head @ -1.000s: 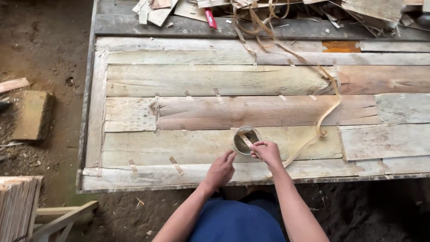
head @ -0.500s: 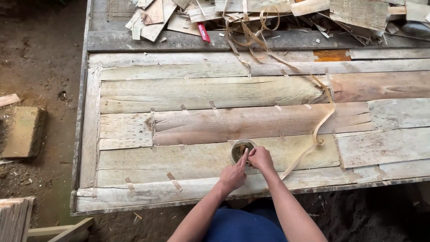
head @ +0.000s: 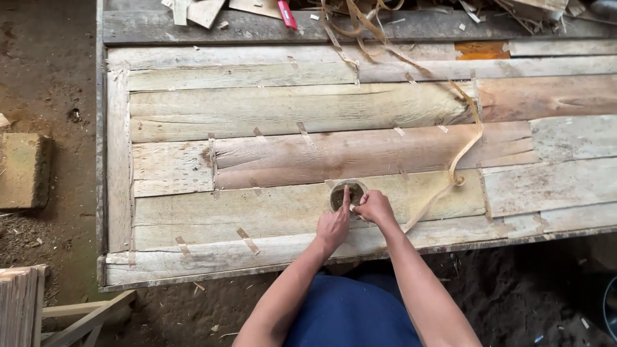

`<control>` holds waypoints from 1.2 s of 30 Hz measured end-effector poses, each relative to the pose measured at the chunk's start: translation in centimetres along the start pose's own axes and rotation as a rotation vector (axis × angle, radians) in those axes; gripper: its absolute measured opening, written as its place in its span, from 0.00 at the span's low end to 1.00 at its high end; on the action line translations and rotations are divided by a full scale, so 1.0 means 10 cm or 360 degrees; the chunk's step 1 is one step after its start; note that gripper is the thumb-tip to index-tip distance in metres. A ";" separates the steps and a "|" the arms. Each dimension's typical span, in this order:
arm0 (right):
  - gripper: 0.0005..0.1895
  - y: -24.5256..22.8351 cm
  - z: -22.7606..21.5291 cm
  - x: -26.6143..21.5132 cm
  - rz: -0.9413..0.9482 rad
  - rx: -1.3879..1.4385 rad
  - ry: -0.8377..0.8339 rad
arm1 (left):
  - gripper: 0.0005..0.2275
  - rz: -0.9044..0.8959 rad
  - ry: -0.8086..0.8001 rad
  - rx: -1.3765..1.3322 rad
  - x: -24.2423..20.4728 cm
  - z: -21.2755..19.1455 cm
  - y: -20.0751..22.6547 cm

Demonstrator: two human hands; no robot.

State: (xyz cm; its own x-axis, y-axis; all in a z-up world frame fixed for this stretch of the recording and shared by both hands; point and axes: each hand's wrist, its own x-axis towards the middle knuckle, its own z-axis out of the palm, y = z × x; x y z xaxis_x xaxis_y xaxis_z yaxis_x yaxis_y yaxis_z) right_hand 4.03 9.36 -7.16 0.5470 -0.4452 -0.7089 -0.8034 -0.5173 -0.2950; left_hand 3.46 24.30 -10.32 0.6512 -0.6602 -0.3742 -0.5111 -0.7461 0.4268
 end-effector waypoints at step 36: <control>0.16 0.93 0.97 -0.64 0.0223 0.1321 -0.0084 | 0.34 0.0862 0.0615 0.0421 -0.65 0.93 -0.80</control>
State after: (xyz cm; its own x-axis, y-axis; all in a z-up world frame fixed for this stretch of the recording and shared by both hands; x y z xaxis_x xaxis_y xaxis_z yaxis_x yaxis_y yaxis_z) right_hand -9.25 14.48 -11.63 0.4343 -0.4197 -0.7970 -0.7866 0.2544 -0.5626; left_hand -1.92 33.80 -18.99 0.3947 -0.9024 0.1728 -0.9058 -0.3506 0.2380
